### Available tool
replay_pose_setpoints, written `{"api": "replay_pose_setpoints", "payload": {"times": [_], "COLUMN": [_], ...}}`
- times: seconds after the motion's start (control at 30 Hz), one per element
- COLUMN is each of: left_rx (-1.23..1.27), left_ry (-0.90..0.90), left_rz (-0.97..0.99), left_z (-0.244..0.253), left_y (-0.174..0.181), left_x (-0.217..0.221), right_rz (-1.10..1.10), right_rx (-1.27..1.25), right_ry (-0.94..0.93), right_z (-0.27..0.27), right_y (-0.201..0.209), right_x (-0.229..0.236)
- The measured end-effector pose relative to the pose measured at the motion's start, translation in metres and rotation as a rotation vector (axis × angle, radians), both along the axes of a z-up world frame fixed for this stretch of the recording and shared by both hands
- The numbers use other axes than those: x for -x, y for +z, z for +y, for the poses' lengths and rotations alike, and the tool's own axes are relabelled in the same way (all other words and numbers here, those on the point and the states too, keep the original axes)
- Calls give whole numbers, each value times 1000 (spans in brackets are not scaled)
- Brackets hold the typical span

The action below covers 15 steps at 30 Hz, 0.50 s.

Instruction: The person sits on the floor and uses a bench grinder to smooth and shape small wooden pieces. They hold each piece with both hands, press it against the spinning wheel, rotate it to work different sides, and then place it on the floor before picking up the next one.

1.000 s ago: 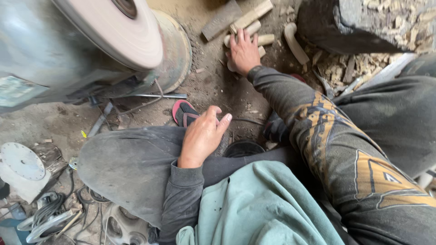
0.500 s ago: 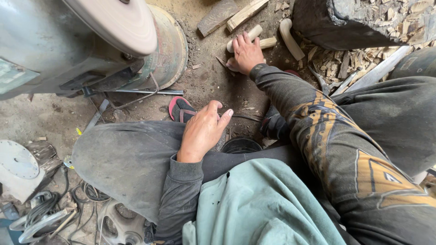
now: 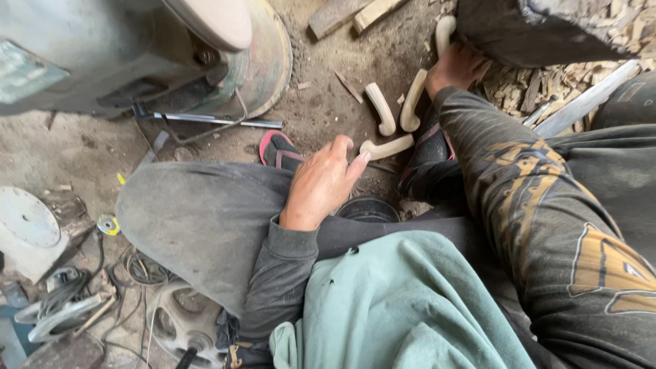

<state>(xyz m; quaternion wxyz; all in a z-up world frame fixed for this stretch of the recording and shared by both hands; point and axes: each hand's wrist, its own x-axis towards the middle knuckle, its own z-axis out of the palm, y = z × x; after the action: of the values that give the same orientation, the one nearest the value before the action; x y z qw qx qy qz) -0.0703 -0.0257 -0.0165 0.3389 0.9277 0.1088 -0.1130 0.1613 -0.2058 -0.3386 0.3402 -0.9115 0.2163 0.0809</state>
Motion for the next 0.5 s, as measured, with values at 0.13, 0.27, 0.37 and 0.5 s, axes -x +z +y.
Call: {"api": "replay_pose_setpoints", "payload": {"times": [0.13,0.27,0.37,0.5], "left_rx": [3,12,-19,-23], "left_ry": [-17,-30,-26,-20], "left_rz": [22,-24,18,-48], "left_z": [-1,-1,-2,-5], "left_y": [-3,-4,-2,-3], "left_x": [3,1,3,8], "right_rz": [48,-450,-632,-308], "right_rx": [30,316,396,261], "right_ry": [517,1209,1161,978], "right_z": [-5,-4,-10,-14], "right_y": [-6,-1,9,28], "right_x": [5,20,40,79]}}
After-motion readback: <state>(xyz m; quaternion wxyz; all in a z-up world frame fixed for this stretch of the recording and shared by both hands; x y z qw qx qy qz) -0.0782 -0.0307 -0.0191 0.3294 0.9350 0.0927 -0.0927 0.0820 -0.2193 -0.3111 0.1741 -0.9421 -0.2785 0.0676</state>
